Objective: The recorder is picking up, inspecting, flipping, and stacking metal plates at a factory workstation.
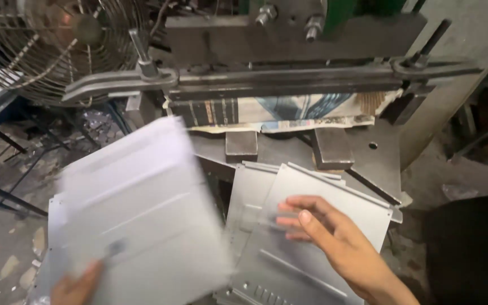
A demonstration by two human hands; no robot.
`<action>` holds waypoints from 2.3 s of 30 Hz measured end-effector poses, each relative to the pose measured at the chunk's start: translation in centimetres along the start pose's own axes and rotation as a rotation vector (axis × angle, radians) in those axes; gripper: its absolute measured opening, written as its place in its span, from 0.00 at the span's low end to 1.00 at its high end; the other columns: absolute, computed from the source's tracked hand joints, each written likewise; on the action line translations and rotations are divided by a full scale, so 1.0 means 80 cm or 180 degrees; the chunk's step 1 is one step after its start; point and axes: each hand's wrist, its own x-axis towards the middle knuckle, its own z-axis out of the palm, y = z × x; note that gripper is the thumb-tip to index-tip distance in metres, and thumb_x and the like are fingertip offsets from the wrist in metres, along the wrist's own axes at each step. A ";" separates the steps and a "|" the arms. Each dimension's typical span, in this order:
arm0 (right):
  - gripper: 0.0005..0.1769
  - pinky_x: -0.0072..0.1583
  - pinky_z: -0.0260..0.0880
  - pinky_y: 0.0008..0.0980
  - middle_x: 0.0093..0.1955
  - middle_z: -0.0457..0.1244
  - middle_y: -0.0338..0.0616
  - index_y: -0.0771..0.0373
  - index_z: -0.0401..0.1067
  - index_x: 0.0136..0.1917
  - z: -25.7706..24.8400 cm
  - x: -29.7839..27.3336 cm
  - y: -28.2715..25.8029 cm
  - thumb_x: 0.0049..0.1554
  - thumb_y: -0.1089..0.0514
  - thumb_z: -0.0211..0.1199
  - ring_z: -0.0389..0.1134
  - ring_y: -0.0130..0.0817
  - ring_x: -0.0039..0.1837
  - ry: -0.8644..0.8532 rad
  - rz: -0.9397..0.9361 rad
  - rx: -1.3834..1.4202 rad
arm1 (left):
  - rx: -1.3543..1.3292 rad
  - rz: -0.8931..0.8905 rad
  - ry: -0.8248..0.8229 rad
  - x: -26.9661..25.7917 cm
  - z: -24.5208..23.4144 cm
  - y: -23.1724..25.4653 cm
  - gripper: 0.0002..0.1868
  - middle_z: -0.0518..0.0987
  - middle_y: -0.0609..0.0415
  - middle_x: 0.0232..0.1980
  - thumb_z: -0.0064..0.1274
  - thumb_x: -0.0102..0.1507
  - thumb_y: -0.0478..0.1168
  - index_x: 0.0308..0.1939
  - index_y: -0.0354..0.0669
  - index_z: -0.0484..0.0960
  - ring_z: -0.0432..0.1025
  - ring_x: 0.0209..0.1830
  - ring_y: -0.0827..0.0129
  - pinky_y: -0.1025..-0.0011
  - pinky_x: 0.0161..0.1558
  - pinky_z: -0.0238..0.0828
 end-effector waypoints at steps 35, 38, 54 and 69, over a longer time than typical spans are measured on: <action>0.20 0.46 0.75 0.34 0.46 0.71 0.45 0.69 0.76 0.55 -0.167 0.135 -0.031 0.57 0.51 0.66 0.71 0.31 0.42 0.1136 0.0578 0.0112 | -0.1712 0.0151 -0.1648 0.000 0.374 0.411 0.19 0.83 0.53 0.47 0.51 0.67 0.46 0.54 0.34 0.81 0.74 0.44 0.75 0.73 0.46 0.72; 0.20 0.46 0.74 0.33 0.46 0.71 0.44 0.68 0.76 0.55 -0.173 0.139 -0.024 0.57 0.50 0.66 0.71 0.30 0.42 0.1111 0.0515 0.0064 | -0.1718 0.0170 -0.1661 0.002 0.376 0.407 0.19 0.84 0.53 0.48 0.51 0.67 0.46 0.54 0.34 0.81 0.75 0.45 0.75 0.73 0.46 0.73; 0.21 0.46 0.75 0.34 0.47 0.72 0.45 0.68 0.75 0.57 -0.164 0.133 -0.025 0.58 0.50 0.65 0.72 0.31 0.43 0.1154 0.0553 0.0048 | -0.1736 0.0162 -0.1680 0.002 0.376 0.407 0.17 0.84 0.55 0.46 0.52 0.66 0.44 0.53 0.36 0.82 0.75 0.43 0.75 0.73 0.46 0.73; 0.21 0.42 0.73 0.38 0.33 0.71 0.54 0.63 0.79 0.47 -0.055 -0.044 0.146 0.62 0.42 0.63 0.74 0.43 0.39 -0.0429 0.0893 -0.0834 | -0.1903 -0.0109 -0.1234 -0.025 0.229 0.335 0.25 0.83 0.47 0.56 0.55 0.62 0.43 0.61 0.32 0.76 0.77 0.54 0.64 0.66 0.55 0.73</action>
